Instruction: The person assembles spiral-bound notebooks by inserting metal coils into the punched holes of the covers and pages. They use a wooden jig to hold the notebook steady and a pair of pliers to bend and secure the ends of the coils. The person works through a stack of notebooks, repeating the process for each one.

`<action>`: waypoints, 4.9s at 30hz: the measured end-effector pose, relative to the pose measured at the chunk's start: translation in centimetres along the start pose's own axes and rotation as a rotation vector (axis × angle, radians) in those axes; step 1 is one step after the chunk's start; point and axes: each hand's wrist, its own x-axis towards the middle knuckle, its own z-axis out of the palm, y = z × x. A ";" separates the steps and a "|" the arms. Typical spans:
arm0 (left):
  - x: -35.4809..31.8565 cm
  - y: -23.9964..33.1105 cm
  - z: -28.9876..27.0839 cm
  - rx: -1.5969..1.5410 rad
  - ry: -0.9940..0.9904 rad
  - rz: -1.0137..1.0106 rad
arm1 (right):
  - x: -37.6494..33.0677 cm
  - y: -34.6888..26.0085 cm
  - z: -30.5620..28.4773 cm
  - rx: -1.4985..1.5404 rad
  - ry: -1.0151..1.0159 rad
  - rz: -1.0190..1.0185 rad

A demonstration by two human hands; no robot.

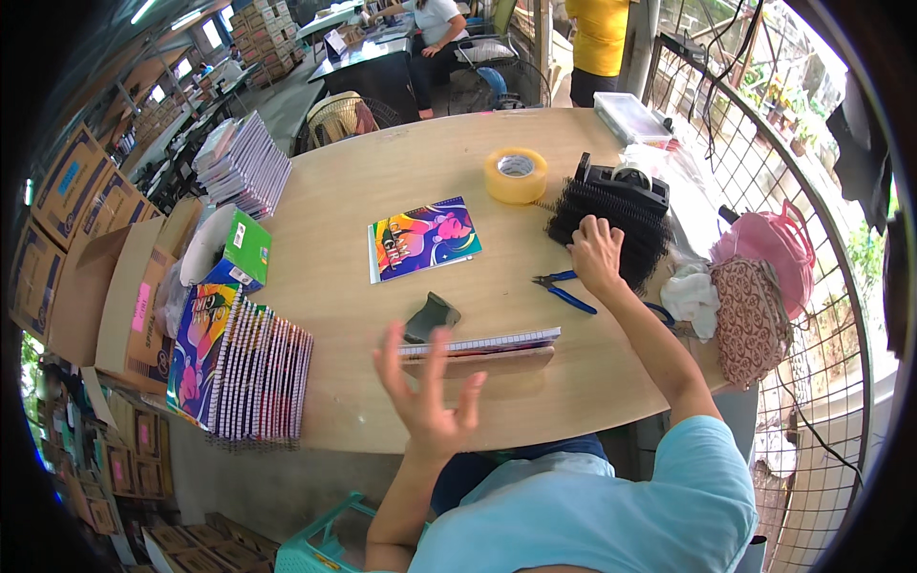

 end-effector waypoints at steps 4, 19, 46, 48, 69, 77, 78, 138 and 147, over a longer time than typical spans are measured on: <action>2.7 2.6 2.1 0.073 -0.253 0.106 | 0.7 0.2 -3.3 0.285 0.163 -0.042; 2.3 3.2 5.0 -0.069 -0.228 0.089 | -1.8 -0.9 -15.2 1.214 -0.366 -0.218; 2.5 2.5 4.7 -0.141 -0.277 0.095 | -2.7 -3.4 -17.3 0.944 -0.393 -0.370; 2.5 2.3 4.6 -0.166 -0.283 0.101 | -2.6 -3.9 -18.0 0.948 -0.399 -0.360; 0.9 2.4 5.5 -0.059 -0.230 0.244 | 5.9 -20.6 -6.4 0.527 -0.991 -0.547; 1.7 2.2 4.8 -0.137 -0.217 0.213 | 6.1 -4.0 -11.3 0.930 -0.798 -0.407; 2.2 2.3 4.4 -0.159 -0.165 0.193 | 5.5 -2.7 -11.7 1.137 -0.830 -0.308; 1.3 -5.8 -0.6 -0.285 -0.081 -0.284 | 6.2 -9.7 -10.8 1.515 -1.044 -0.314; 0.7 -6.6 -0.7 -0.445 -0.095 -0.404 | 6.5 -11.7 -11.1 1.343 -1.033 -0.504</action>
